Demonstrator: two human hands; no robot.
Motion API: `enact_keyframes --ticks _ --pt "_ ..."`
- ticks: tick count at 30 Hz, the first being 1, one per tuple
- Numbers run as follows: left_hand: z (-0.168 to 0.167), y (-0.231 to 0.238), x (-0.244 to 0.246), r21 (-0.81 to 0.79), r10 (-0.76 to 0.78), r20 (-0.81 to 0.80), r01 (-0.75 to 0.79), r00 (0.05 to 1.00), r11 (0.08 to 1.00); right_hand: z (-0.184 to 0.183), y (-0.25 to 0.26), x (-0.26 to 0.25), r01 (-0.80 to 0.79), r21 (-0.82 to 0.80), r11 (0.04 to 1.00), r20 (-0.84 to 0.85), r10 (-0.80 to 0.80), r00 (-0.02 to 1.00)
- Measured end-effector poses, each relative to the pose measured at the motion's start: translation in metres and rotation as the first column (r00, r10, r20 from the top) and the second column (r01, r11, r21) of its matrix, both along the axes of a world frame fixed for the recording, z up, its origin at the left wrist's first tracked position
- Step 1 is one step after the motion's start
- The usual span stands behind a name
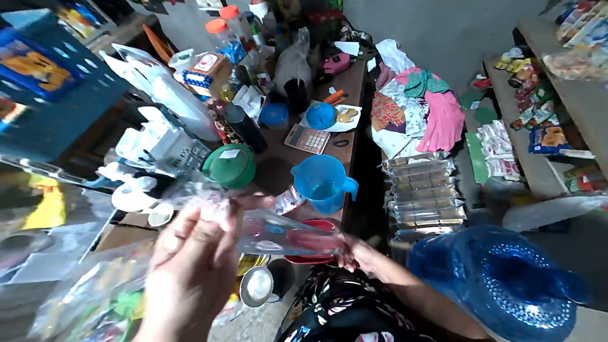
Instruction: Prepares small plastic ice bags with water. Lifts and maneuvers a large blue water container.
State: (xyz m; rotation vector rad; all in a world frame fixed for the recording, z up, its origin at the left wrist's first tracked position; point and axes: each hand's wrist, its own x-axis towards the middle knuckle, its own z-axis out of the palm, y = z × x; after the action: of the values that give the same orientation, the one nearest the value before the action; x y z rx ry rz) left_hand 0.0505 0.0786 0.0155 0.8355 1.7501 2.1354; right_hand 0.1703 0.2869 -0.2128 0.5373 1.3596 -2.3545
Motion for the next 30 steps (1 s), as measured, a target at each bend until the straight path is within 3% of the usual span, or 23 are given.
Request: enact_keyframes --ticks 1,3,5,6,8,10,12,16,19,23,26,28,30 --pt "-0.002 0.008 0.005 0.0 -0.018 0.032 0.018 0.999 1.0 0.001 0.004 -0.003 -0.03 0.164 0.986 0.041 0.024 0.999" --pt "-0.01 0.024 0.012 -0.002 -0.029 0.056 0.029 0.998 1.0 0.011 0.013 -0.007 -0.068 0.526 0.848 0.042 0.054 0.998" --pt "-0.02 0.036 0.016 -0.037 0.013 0.074 -0.011 0.997 0.999 0.033 0.018 -0.004 0.039 0.724 0.688 -0.112 0.062 0.992" --pt "-0.025 0.04 0.018 -0.075 0.034 0.085 -0.028 0.996 0.997 0.045 0.017 -0.001 0.179 0.747 0.64 -0.259 0.033 0.965" --pt "-0.034 0.048 0.017 -0.148 0.061 0.07 -0.05 0.996 0.988 0.07 0.013 0.001 0.452 0.636 0.626 -0.571 -0.013 0.821" --pt "-0.043 0.053 0.016 -0.198 0.1 0.029 -0.092 0.995 0.976 0.097 0.009 -0.002 0.542 0.515 0.664 -0.724 -0.001 0.689" --pt "-0.051 0.053 0.014 -0.237 0.106 -0.025 -0.109 0.994 0.966 0.12 0.006 -0.01 0.511 0.519 0.685 -0.738 0.057 0.673" --pt "-0.06 0.047 0.011 -0.287 0.1 -0.117 -0.13 0.988 0.949 0.146 0.004 -0.027 0.31 0.666 0.679 -0.567 0.191 0.801" --pt "-0.064 0.041 0.008 -0.337 0.071 -0.209 -0.14 0.975 0.931 0.152 0.004 -0.039 0.217 0.708 0.672 -0.517 0.283 0.808" --pt "-0.064 0.037 0.006 -0.377 0.008 -0.265 -0.111 0.964 0.919 0.144 0.006 -0.054 0.288 0.684 0.671 -0.6 0.291 0.745" --pt "-0.06 0.034 0.002 -0.404 -0.029 -0.17 -0.043 0.985 0.914 0.13 0.011 -0.064 0.571 0.657 0.492 -0.75 0.352 0.56" --pt "-0.051 0.034 0.002 -0.403 -0.044 0.046 0.058 0.998 0.913 0.119 0.015 -0.068 0.781 0.505 0.367 -0.834 0.44 0.332" --pt "-0.043 0.035 0.0 -0.376 -0.049 0.255 0.146 0.966 0.915 0.111 0.022 -0.07 0.895 0.332 0.298 -0.808 0.58 0.106"
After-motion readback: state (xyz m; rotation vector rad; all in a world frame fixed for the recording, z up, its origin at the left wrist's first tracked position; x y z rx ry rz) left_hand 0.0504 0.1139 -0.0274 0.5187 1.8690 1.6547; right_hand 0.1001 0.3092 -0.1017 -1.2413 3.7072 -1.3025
